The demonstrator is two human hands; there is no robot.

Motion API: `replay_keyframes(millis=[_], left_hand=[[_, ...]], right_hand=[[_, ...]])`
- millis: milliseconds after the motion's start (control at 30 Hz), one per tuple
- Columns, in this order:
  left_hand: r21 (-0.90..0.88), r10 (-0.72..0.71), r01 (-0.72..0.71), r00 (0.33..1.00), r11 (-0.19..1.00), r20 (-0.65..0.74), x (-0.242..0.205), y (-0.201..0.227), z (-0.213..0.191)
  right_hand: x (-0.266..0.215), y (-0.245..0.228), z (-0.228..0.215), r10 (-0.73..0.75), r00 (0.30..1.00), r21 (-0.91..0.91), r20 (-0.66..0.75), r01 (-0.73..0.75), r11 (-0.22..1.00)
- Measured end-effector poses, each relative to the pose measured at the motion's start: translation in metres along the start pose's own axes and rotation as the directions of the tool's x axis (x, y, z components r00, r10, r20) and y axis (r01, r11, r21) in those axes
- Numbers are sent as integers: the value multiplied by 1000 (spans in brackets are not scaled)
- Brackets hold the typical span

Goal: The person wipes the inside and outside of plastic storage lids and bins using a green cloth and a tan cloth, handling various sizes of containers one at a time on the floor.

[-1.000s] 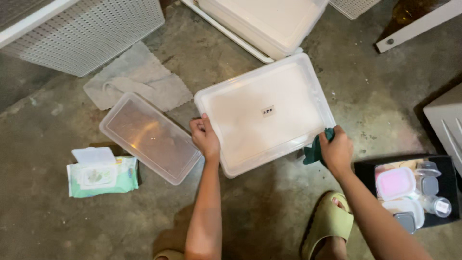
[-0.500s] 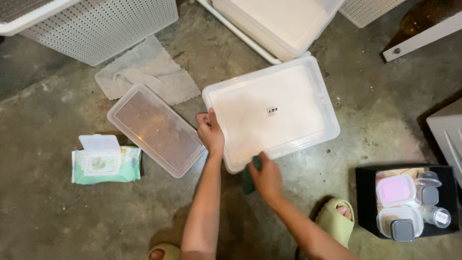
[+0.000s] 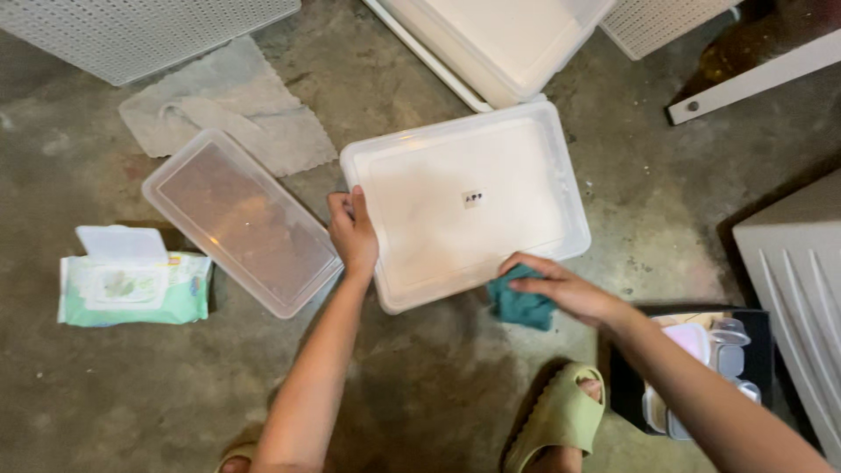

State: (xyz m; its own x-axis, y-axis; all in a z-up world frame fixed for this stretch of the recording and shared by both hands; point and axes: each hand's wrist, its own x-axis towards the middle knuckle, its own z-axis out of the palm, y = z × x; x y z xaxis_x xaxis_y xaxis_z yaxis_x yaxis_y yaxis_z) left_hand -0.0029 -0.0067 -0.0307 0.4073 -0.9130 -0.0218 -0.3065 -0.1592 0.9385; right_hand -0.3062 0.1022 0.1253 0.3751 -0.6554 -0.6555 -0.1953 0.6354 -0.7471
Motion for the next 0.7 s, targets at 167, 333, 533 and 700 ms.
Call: replay_keyframes(millis=[167,333,533,700], left_hand=[[15,-34,34,999,999,15,-1,9,-4],[-11,-51,52,999,999,18,0,18,-4],[20,-69,69,998,997,10,-1,16,-6],[14,-81,81,997,997,2,-1,15,-6]], right_hand=[[-41,-20,-78,-200,960,-592,-198,45,805],[-50,-12,-96,-420,851,-949,-314,-276,149],[-43,10,-72,-604,773,-965,-195,-261,-23],[-48,20,-67,-641,752,-967,-156,-250,-57]])
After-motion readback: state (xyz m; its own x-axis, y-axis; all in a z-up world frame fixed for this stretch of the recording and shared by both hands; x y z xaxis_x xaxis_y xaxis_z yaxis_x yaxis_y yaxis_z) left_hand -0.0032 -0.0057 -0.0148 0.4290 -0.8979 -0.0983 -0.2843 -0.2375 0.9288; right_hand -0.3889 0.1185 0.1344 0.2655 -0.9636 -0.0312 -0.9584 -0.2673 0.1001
